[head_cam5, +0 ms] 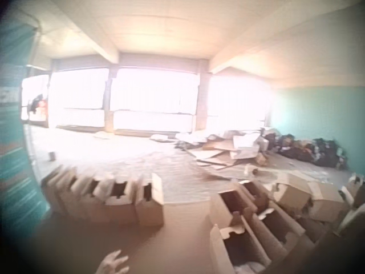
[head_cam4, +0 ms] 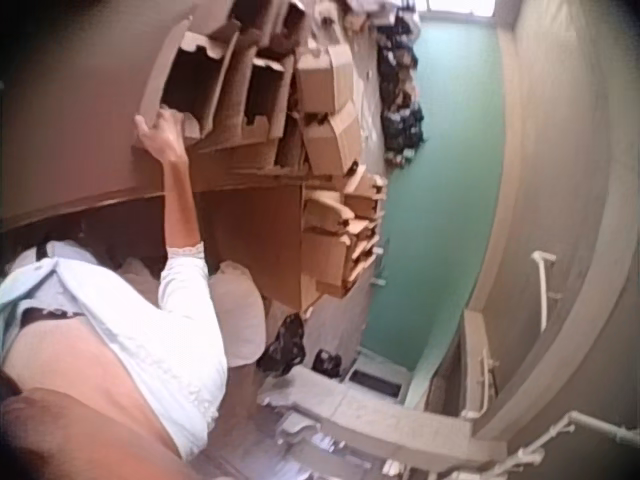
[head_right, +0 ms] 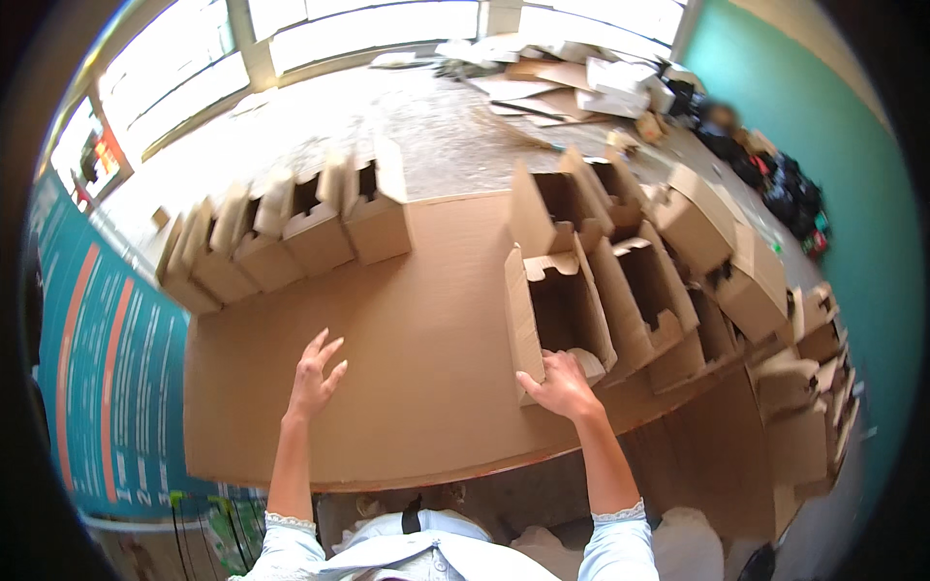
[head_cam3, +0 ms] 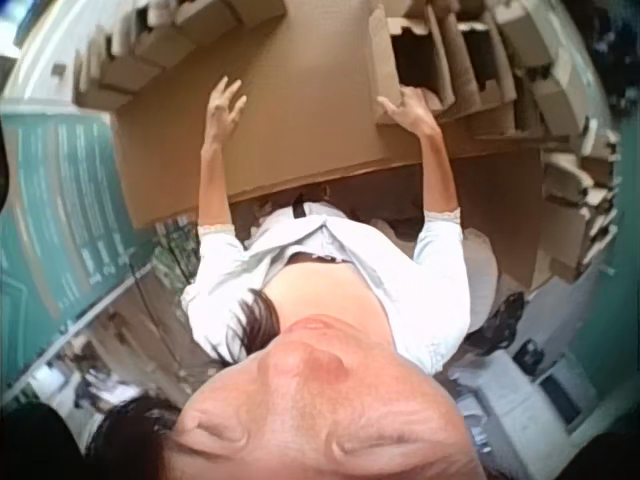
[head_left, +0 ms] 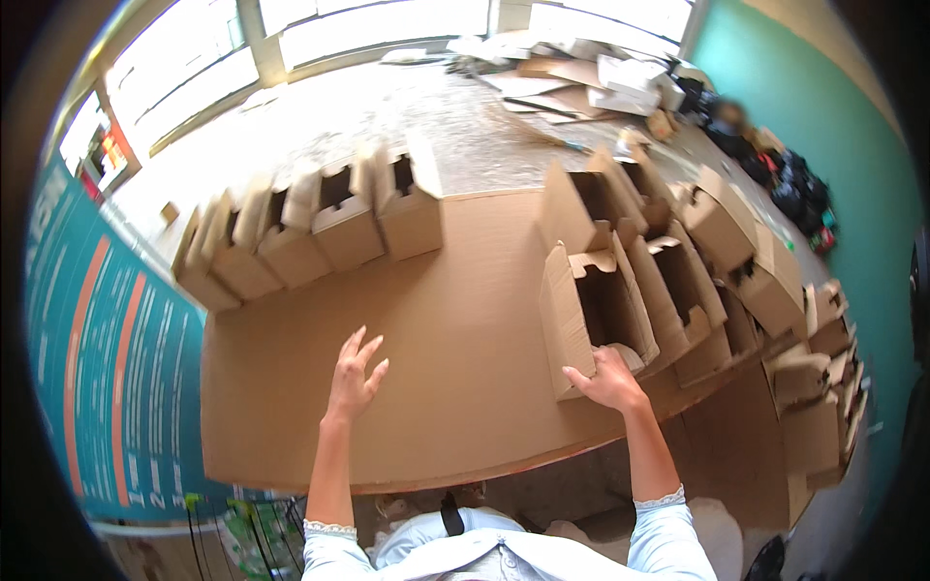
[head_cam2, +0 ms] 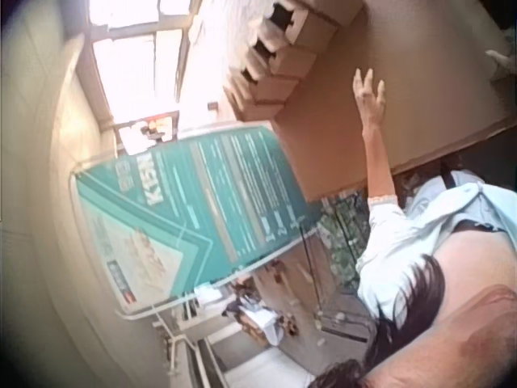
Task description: The person places bottles into individual cardboard boxes by hand and stacks the boxes on a table.
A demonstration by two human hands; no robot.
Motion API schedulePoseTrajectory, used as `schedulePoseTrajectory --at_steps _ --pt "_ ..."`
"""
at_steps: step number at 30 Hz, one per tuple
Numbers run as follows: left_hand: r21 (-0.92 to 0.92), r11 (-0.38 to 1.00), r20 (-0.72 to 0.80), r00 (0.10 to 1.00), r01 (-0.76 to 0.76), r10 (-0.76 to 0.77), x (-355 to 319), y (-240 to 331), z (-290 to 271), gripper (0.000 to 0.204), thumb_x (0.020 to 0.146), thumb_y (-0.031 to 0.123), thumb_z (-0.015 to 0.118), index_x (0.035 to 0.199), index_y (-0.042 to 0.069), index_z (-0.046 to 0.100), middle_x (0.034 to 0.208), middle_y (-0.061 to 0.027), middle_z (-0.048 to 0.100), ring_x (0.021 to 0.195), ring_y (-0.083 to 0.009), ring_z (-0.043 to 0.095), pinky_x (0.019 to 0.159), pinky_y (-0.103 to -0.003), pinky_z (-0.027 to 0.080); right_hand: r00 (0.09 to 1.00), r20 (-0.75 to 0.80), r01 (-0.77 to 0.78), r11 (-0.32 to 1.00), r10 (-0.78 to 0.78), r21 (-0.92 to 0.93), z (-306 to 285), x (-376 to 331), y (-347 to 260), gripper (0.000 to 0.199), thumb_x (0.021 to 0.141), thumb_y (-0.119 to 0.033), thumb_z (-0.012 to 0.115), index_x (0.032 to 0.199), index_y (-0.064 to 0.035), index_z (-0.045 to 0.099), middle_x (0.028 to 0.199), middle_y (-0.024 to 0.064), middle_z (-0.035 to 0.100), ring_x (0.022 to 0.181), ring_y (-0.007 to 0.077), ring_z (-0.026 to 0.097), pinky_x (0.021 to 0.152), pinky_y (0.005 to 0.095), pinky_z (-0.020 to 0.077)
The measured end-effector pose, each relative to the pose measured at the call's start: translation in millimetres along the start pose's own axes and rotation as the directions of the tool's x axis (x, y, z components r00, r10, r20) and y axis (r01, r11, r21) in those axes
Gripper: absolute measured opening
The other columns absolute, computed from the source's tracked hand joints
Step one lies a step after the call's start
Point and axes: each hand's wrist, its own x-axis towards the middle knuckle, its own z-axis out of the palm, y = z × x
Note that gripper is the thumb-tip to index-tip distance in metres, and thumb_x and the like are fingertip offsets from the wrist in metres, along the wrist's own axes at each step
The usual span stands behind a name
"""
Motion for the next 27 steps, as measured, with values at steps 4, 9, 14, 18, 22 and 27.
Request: schedulePoseTrajectory --at_steps 4,9,14,18,22,27 --pt "0.047 0.978 -0.115 0.974 0.201 -0.194 -98.7 -43.2 -69.0 0.041 0.089 0.020 0.067 0.125 0.002 0.063 0.139 -0.0243 0.052 0.128 -0.0402 0.050 0.109 -0.046 0.041 0.939 -0.037 0.341 0.940 -0.342 -0.014 62.2 -8.4 -27.1 0.064 0.083 -0.036 0.075 0.128 0.0057 0.055 0.132 0.0219 0.056 0.125 0.0344 0.049 0.104 0.0407 0.0424" --pt "0.110 0.902 -0.376 0.857 0.418 -0.351 -223.7 -117.4 -149.2 0.039 0.090 0.017 0.064 0.122 -0.004 0.063 0.132 -0.0248 0.058 0.122 -0.0407 0.055 0.106 -0.045 0.042 0.610 0.187 0.773 0.630 -0.770 0.072 136.1 -25.7 -141.3 0.038 0.080 -0.020 0.076 0.115 -0.0088 0.064 0.116 0.0125 0.053 0.110 0.0302 0.052 0.098 0.0393 0.0449" --pt "0.112 0.780 -0.521 0.705 0.616 -0.481 -350.7 -181.0 -211.3 0.034 0.089 0.012 0.063 0.118 -0.007 0.064 0.124 -0.0251 0.062 0.117 -0.0390 0.058 0.103 -0.043 0.044 0.417 0.145 0.886 0.437 -0.897 0.155 215.4 -46.2 -239.3 0.020 0.072 -0.012 0.077 0.089 -0.0055 0.067 0.098 0.0108 0.049 0.095 0.0291 0.051 0.080 0.0398 0.0475" --pt "-0.090 0.612 -0.614 0.440 0.785 -0.655 -477.5 -263.8 -233.1 0.031 0.086 0.011 0.066 0.114 -0.002 0.066 0.116 -0.0191 0.067 0.102 -0.0325 0.065 0.089 -0.041 0.050 0.338 0.107 0.933 0.348 -0.935 0.090 267.9 -58.6 -285.2 0.023 0.071 -0.011 0.079 0.092 -0.0065 0.071 0.088 0.0088 0.049 0.086 0.0271 0.051 0.072 0.0383 0.0472" --pt "-0.149 0.340 -0.468 0.237 0.929 -0.851 -615.4 -356.7 -204.1 0.038 0.080 0.014 0.073 0.115 0.001 0.067 0.114 -0.0178 0.068 0.099 -0.0305 0.066 0.086 -0.039 0.051 0.349 0.217 0.930 0.366 -0.912 0.038 282.5 -71.0 -310.5 0.016 0.071 -0.009 0.079 0.083 -0.0033 0.070 0.088 0.0099 0.053 0.085 0.0274 0.053 0.070 0.0391 0.0483" --pt "-0.022 0.328 -0.304 0.307 0.944 -0.902 -654.5 -428.5 -139.2 0.057 0.072 0.017 0.082 0.124 0.004 0.062 0.119 -0.0190 0.066 0.113 -0.0366 0.061 0.099 -0.044 0.047 0.482 0.329 0.874 0.471 -0.812 -0.119 260.5 -95.6 -323.3 0.017 0.070 -0.007 0.077 0.085 -0.0032 0.070 0.093 0.0103 0.055 0.090 0.0278 0.055 0.075 0.0397 0.0499"
